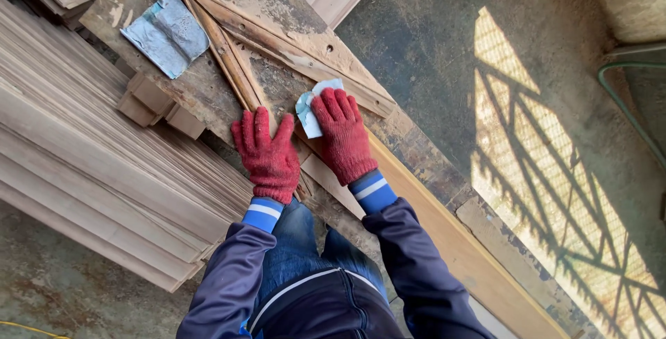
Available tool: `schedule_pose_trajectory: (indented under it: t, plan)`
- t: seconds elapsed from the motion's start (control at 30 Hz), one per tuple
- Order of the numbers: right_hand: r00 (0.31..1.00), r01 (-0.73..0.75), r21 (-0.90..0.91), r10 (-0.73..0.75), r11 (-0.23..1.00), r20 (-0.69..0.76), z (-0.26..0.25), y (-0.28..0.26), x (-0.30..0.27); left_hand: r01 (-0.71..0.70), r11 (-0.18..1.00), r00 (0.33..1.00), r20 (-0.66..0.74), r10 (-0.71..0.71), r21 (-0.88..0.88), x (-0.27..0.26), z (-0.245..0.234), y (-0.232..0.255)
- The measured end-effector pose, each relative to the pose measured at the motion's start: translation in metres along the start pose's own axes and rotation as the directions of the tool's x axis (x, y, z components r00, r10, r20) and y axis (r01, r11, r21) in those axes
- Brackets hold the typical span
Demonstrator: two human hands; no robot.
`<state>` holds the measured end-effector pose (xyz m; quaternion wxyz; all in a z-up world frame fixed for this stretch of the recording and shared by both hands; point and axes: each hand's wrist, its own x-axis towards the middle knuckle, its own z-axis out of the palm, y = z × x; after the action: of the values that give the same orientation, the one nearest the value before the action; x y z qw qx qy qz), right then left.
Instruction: Sanding a wooden plank using an orbital sander and then manually with sandpaper.
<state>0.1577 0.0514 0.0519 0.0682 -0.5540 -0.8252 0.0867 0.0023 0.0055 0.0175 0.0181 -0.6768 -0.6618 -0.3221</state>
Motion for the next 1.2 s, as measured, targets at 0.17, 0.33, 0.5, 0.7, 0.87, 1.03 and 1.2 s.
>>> schedule_pose_trajectory:
  t: [0.17, 0.33, 0.5, 0.7, 0.87, 1.03, 1.2]
  plan:
    - [0.994, -0.105, -0.012, 0.104, 0.994, -0.038, -0.031, 0.025, -0.101, -0.063, 0.998, 0.998, 0.027, 0.063, -0.001, 0.009, -0.008, 0.004]
    - [0.920, -0.392, -0.044, 0.391, 0.919, -0.033, -0.059, 0.048, -0.263, -0.075, 0.997, 0.997, 0.024, 0.075, 0.013, 0.003, 0.001, 0.001]
    - [0.863, -0.461, 0.004, 0.450, 0.887, -0.230, -0.023, 0.022, -0.222, -0.075, 0.997, 0.997, 0.022, 0.075, 0.030, 0.001, 0.000, 0.003]
    - [0.937, -0.347, -0.213, 0.332, 0.913, -0.107, 0.020, -0.012, -0.059, -0.067, 0.998, 0.996, 0.066, 0.068, -0.008, -0.002, 0.011, -0.002]
    - [0.877, -0.469, -0.104, 0.476, 0.877, 0.062, -0.007, 0.010, -0.094, -0.061, 0.997, 0.991, 0.114, 0.067, -0.053, 0.002, 0.013, 0.005]
    - [0.857, -0.493, -0.185, 0.511, 0.850, 0.065, 0.023, 0.023, -0.099, -0.027, 0.998, 0.992, 0.122, 0.033, -0.057, 0.005, 0.010, 0.006]
    - [0.926, -0.355, -0.223, 0.374, 0.908, 0.048, 0.008, -0.006, 0.007, -0.037, 0.999, 0.988, 0.147, 0.041, -0.031, 0.002, 0.015, 0.001]
